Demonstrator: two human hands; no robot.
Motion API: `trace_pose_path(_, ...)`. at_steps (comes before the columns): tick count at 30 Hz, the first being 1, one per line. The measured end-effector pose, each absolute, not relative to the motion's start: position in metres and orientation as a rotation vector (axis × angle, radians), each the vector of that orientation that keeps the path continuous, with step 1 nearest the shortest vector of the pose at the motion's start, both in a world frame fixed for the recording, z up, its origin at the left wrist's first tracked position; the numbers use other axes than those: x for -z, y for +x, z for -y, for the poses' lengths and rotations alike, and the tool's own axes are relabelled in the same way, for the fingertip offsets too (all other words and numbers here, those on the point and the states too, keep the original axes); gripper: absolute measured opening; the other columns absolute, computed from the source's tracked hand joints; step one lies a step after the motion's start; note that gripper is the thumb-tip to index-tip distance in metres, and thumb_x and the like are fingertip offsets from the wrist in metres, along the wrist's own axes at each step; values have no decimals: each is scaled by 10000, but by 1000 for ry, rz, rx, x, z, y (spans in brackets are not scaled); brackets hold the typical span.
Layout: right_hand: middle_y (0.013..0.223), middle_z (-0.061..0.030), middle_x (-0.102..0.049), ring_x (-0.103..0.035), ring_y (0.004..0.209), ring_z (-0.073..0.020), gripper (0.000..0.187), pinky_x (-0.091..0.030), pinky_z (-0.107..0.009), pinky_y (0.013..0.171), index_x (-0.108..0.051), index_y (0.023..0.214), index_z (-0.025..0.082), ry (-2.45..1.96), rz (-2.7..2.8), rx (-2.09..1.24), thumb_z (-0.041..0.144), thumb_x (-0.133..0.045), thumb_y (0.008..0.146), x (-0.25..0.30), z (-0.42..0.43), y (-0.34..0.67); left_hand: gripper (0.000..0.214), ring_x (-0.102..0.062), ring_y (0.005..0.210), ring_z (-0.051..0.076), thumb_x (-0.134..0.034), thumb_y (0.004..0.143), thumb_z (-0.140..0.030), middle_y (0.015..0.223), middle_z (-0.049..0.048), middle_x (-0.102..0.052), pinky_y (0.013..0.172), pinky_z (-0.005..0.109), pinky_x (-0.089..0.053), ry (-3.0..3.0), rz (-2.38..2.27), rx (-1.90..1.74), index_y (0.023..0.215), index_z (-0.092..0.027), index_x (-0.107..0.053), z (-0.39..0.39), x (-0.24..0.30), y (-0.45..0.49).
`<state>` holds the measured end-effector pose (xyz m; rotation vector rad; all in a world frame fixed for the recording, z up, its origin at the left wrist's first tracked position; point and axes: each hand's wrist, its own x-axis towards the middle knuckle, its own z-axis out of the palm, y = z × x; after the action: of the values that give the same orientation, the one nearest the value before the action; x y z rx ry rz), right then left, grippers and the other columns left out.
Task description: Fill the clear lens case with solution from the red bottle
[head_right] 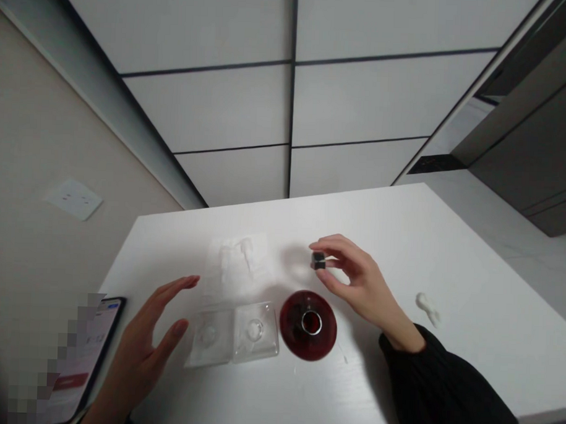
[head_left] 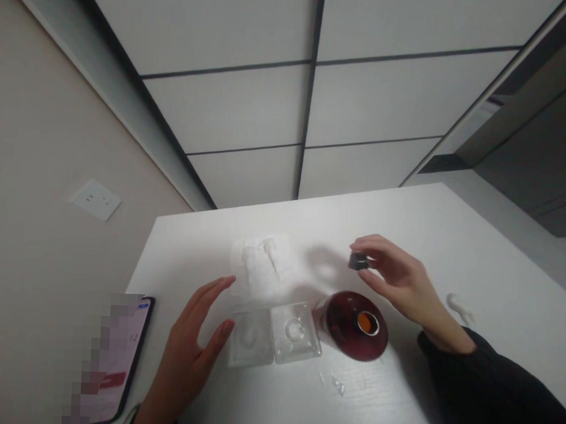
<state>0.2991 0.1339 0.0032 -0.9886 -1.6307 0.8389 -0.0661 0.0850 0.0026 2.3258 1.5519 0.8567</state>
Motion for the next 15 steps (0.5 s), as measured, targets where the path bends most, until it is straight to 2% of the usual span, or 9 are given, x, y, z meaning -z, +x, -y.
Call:
trace_pose_path(6, 968, -11, -687, -773, 909, -170, 149, -675, -309, 868, -744, 1093, 320, -559, 1432, -1064, 352, -786, 953, -23, -103, 285, 436, -708, 1276, 269, -424, 1112, -522, 1390, 86, -719, 1039, 429, -620, 2353, -1583, -826, 1466, -300, -548, -86, -4, -67)
trace_pose_path(11, 971, -19, -668, -790, 918, -145, 19, -596, -306, 1061, -764, 980, 276, -589, 1619, -967, 287, -753, 968, -22, -99, 276, 400, -703, 1284, 260, -460, 1108, -488, 1396, 71, -721, 1058, 425, -613, 2306, -1575, -813, 1449, -306, -564, -86, -5, -67)
trace_pose_path(15, 964, -15, -705, -791, 895, -124, 77, -548, -263, 1107, -755, 909, 252, -633, 1728, -902, 183, -789, 909, -20, -100, 275, 385, -706, 1280, 259, -472, 1105, -487, 1378, 68, -730, 1051, 422, -618, 2282, -1578, -810, 1429, -310, -579, -86, -6, -66)
